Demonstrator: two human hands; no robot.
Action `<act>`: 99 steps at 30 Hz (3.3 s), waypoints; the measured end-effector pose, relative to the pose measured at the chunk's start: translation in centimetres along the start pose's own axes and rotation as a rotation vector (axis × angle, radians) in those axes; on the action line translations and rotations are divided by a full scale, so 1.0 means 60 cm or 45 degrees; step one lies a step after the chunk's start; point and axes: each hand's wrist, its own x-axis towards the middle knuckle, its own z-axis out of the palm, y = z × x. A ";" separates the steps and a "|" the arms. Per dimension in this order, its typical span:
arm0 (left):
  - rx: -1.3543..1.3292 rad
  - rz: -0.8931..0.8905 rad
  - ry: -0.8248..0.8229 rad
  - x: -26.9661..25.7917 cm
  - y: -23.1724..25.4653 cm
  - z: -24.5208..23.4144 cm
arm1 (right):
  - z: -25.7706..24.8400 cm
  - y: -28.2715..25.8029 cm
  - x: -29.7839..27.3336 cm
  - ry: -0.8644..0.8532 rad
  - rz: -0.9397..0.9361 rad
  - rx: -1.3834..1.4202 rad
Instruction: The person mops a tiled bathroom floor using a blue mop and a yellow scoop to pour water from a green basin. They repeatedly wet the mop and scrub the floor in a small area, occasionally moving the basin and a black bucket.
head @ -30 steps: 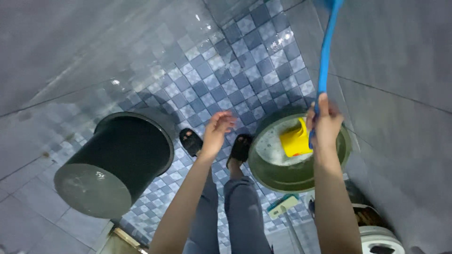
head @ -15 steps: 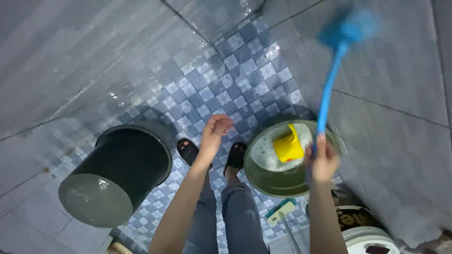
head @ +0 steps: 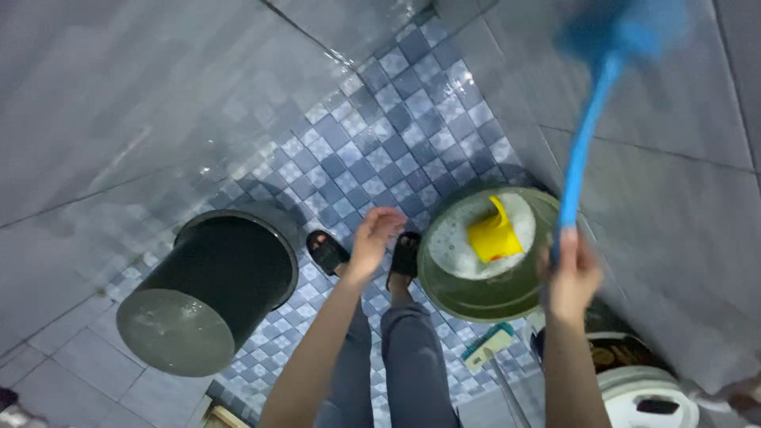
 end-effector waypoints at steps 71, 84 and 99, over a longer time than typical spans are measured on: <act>0.001 -0.069 0.031 0.141 -0.032 0.005 | 0.217 0.136 0.136 -0.770 0.696 0.603; 0.184 -0.434 -0.036 0.238 -0.299 0.030 | 0.244 0.423 0.174 -0.432 0.398 -0.127; -0.018 -0.313 0.104 0.337 -0.330 -0.114 | 0.385 0.424 0.217 -0.298 0.412 0.215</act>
